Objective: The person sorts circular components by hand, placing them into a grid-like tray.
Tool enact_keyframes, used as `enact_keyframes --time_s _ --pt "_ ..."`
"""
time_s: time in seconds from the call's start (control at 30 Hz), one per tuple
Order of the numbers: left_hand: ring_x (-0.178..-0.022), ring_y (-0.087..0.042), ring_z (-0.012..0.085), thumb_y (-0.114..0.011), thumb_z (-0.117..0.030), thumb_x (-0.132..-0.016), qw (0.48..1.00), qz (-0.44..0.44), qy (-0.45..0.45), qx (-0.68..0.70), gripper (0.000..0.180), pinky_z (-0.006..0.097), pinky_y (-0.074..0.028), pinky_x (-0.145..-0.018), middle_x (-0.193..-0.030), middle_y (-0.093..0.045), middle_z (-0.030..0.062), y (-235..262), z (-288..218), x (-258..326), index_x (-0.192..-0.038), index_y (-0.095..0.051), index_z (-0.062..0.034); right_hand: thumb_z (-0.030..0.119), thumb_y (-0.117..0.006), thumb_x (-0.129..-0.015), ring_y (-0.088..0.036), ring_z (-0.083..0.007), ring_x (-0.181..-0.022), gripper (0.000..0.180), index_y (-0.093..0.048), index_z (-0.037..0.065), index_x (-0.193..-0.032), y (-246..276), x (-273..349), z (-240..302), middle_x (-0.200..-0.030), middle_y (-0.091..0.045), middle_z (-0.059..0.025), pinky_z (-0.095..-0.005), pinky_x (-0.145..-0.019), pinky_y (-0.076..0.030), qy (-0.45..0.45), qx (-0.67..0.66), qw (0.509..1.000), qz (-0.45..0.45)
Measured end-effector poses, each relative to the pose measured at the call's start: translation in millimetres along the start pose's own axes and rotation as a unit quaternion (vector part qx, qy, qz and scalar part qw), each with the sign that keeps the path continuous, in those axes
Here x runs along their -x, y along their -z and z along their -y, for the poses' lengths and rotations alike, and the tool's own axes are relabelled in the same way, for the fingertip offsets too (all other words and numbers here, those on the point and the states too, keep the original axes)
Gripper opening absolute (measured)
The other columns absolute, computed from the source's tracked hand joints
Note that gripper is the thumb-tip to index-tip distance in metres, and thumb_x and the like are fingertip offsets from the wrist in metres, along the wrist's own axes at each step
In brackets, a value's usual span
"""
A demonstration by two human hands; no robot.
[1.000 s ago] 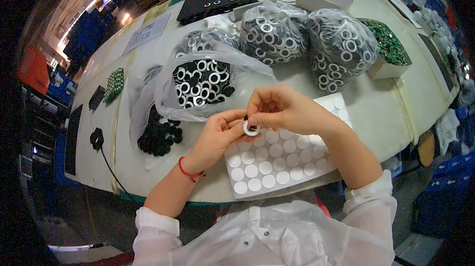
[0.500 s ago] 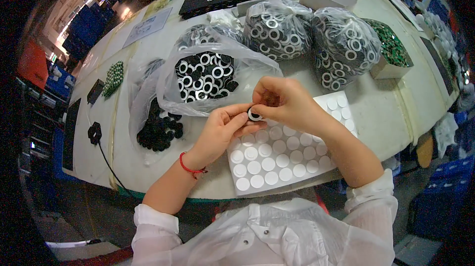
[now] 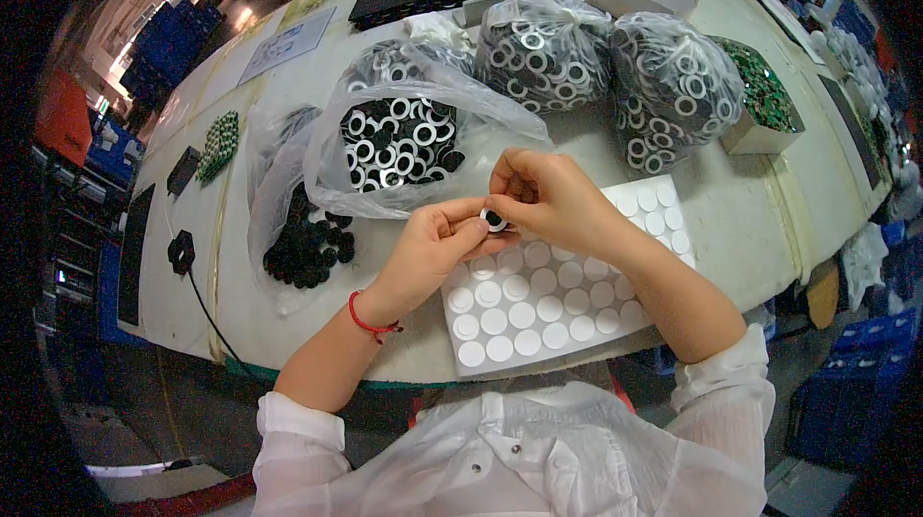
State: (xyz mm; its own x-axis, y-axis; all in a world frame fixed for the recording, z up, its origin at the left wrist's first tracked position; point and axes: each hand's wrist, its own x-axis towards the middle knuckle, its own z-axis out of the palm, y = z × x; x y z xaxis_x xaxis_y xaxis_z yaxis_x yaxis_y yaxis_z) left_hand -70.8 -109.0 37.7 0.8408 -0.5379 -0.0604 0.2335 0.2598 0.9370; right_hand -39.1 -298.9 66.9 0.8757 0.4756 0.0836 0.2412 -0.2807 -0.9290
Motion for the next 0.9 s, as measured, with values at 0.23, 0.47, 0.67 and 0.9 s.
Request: enact_keyframes --time_s 0.23,0.47,0.67,0.9 --pt "-0.103 -0.065 0.0194 -0.045 -0.002 -0.096 1.000 -0.020 -0.006 0.009 0.034 0.025 -0.051 -0.090 -0.114 -0.062 0.0131 0 3 0 -0.127 -0.050 0.0095 0.004 -0.063 -0.086 -0.049 -0.0016 -0.063 0.009 -0.054 0.001 -0.085 2 1 3 -0.072 -0.054 0.0032 -0.0174 -0.054 -0.039 -0.025 -0.001 0.999 0.022" --pt "-0.097 -0.066 0.0162 -0.053 -0.001 -0.092 0.996 -0.069 -0.014 0.049 0.035 0.023 -0.052 -0.085 -0.110 -0.065 0.0119 -2 4 1 -0.126 -0.052 0.0071 0.000 -0.060 -0.083 -0.051 -0.0017 -0.066 0.008 -0.052 0.002 -0.085 3 0 -3 -0.073 -0.054 0.0033 -0.0173 -0.056 -0.040 -0.050 -0.032 0.998 0.039" --pt "-0.091 -0.066 0.0118 -0.055 0.000 -0.091 0.994 -0.085 -0.009 0.063 0.036 0.020 -0.053 -0.081 -0.107 -0.066 0.0105 2 4 1 -0.126 -0.053 0.0053 -0.001 -0.062 -0.082 -0.051 -0.0023 -0.067 0.012 -0.051 0.004 -0.082 0 1 -6 -0.074 -0.054 0.0037 -0.0180 -0.057 -0.040 -0.031 -0.048 0.996 0.066" --pt "-0.095 -0.066 0.0129 -0.053 -0.012 -0.097 0.993 -0.088 -0.024 0.077 0.032 0.022 -0.054 -0.082 -0.109 -0.066 0.0111 7 3 0 -0.123 -0.054 0.0047 0.004 -0.067 -0.083 -0.045 -0.0028 -0.060 0.017 -0.051 0.005 -0.078 0 7 5 -0.070 -0.052 0.0035 -0.0202 -0.051 -0.035 0.024 -0.053 0.997 0.058"
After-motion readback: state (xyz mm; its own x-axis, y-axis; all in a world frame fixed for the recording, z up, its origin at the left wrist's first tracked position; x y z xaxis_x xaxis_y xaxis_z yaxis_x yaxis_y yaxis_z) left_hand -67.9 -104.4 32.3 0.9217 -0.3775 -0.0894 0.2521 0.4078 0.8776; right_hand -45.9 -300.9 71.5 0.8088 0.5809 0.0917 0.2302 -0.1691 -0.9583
